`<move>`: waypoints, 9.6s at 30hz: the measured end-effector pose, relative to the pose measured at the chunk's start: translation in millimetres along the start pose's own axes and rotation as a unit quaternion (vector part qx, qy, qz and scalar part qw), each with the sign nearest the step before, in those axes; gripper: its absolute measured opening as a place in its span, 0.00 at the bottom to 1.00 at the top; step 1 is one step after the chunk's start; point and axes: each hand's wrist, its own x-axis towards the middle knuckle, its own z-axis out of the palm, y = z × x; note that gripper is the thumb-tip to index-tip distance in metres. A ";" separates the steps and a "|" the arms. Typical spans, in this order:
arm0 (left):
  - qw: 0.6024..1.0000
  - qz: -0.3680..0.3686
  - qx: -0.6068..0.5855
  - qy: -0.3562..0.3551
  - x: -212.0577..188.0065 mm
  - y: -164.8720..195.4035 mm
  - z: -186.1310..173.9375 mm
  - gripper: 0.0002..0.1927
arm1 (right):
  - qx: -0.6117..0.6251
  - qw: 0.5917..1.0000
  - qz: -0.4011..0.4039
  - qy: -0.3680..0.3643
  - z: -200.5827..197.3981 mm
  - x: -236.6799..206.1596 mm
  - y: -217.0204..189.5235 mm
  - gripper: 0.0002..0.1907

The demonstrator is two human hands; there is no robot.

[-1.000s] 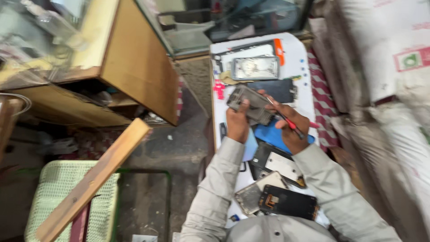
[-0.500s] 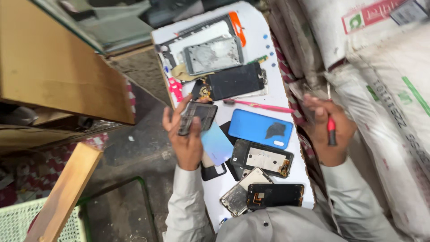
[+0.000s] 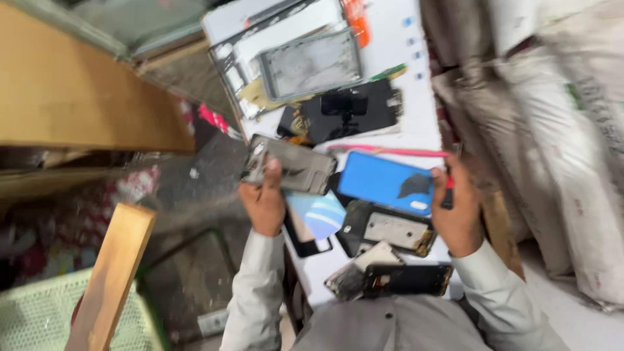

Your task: The person cleans the inside of a disassembled mobile phone with a pink brush and then uses a screwdriver to remove screws from the phone's internal frame. The person works on one phone at a time while sitting on the floor.

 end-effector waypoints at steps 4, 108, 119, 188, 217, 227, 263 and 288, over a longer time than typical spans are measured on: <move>0.999 0.004 -0.018 0.044 -20.0 1.9 -4.3 0.13 | 0.015 0.999 -0.005 -0.031 0.1 12.4 17.2 0.18; 0.981 -0.049 -0.178 -0.051 -16.6 28.2 80.7 0.13 | 0.407 0.857 -0.261 -0.178 -15.5 57.4 -30.9 0.15; 0.984 0.034 -0.078 -0.154 -16.3 45.8 78.4 0.18 | 0.329 0.853 -0.327 -0.239 20.4 73.8 -41.2 0.14; 0.987 0.025 -0.148 -0.058 -1.9 18.7 93.8 0.17 | 0.372 0.868 -0.291 -0.156 50.0 62.5 -39.7 0.08; 0.985 0.036 -0.156 -0.069 -8.9 6.7 85.1 0.10 | 0.256 0.865 -0.430 -0.043 37.0 54.5 -48.9 0.12; 0.996 0.026 -0.080 -0.040 -8.0 14.7 85.5 0.12 | 0.229 0.870 -0.436 -0.026 44.9 57.2 -55.9 0.14; 0.997 0.019 -0.049 -0.053 -4.0 16.0 86.5 0.12 | 0.282 0.881 -0.375 -0.059 47.0 57.5 -52.5 0.11; 0.987 0.025 -0.154 -0.042 -5.2 7.1 82.7 0.06 | 0.251 0.863 -0.436 -0.050 43.7 62.6 -56.9 0.16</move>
